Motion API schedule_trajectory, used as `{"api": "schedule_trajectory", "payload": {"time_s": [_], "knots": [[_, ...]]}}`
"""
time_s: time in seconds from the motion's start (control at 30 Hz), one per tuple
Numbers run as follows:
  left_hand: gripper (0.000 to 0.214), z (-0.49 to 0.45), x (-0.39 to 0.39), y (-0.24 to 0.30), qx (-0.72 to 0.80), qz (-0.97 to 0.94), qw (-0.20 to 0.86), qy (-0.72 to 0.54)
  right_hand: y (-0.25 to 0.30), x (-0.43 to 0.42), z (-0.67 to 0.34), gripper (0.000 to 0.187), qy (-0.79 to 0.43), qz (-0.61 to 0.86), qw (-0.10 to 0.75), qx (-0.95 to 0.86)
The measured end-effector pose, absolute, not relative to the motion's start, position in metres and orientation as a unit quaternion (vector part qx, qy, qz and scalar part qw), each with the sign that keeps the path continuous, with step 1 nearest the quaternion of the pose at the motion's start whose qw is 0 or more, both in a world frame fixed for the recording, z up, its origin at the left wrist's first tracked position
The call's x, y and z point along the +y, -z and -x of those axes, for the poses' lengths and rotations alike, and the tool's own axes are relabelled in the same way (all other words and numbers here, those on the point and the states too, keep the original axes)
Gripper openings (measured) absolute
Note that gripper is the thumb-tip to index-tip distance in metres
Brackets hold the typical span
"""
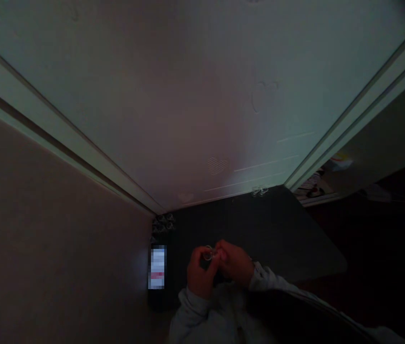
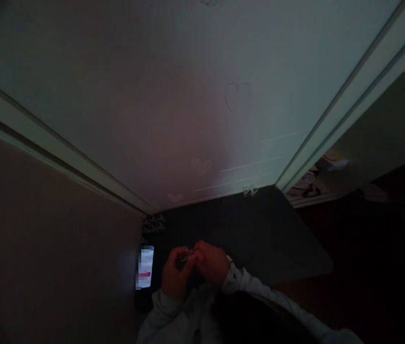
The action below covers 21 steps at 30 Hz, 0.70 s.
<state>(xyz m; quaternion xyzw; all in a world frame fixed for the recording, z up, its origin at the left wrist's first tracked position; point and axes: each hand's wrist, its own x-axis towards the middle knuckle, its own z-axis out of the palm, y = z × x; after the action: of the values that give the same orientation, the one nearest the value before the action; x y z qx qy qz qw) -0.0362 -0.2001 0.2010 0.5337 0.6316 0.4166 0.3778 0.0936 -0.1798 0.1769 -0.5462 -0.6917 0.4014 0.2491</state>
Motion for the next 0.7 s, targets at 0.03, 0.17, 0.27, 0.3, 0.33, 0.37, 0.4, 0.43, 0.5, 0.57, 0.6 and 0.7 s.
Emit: {"api": "schedule_trajectory", "payload": {"time_s": [0.03,0.17,0.27,0.3,0.33,0.37,0.4,0.43,0.5,0.57,0.6,0.7], "knots": [[0.013,0.036,-0.200,-0.201,0.631,-0.535,0.376,-0.417,-0.177,-0.180,-0.094,0.009,-0.402,0.546,0.250,-0.691],[0.013,0.035,-0.199,-0.202,0.632,-0.532,0.371,-0.423,-0.180,-0.182,-0.095,0.015,-0.416,0.529,0.260,-0.693],[0.014,0.034,-0.198,-0.202,0.636,-0.522,0.369,-0.432,-0.182,-0.183,-0.096,0.021,-0.429,0.511,0.277,-0.691],[0.014,0.034,-0.198,-0.201,0.636,-0.518,0.369,-0.436,-0.183,-0.183,-0.096,0.022,-0.433,0.505,0.284,-0.691],[0.014,0.034,-0.198,-0.200,0.636,-0.515,0.370,-0.440,-0.183,-0.183,-0.096,0.023,-0.438,0.498,0.291,-0.690],[0.015,0.035,-0.198,-0.200,0.634,-0.511,0.372,-0.444,-0.184,-0.184,-0.096,0.024,-0.442,0.491,0.297,-0.689],[0.015,0.035,-0.198,-0.199,0.633,-0.508,0.376,-0.448,-0.185,-0.184,-0.097,0.025,-0.446,0.484,0.304,-0.688],[0.015,0.035,-0.198,-0.199,0.631,-0.504,0.380,-0.451,-0.186,-0.184,-0.097,0.026,-0.451,0.478,0.310,-0.687],[0.015,0.036,-0.199,-0.199,0.627,-0.498,0.389,-0.455,-0.188,-0.185,-0.097,0.027,-0.458,0.469,0.321,-0.684],[0.014,0.035,-0.199,-0.200,0.624,-0.495,0.395,-0.457,-0.189,-0.186,-0.097,0.030,-0.464,0.463,0.331,-0.678],[0.013,0.035,-0.200,-0.201,0.624,-0.494,0.397,-0.457,-0.190,-0.186,-0.098,0.031,-0.468,0.460,0.336,-0.676],[0.013,0.033,-0.201,-0.204,0.621,-0.495,0.399,-0.458,-0.190,-0.187,-0.098,0.034,-0.473,0.458,0.352,-0.666]]}}
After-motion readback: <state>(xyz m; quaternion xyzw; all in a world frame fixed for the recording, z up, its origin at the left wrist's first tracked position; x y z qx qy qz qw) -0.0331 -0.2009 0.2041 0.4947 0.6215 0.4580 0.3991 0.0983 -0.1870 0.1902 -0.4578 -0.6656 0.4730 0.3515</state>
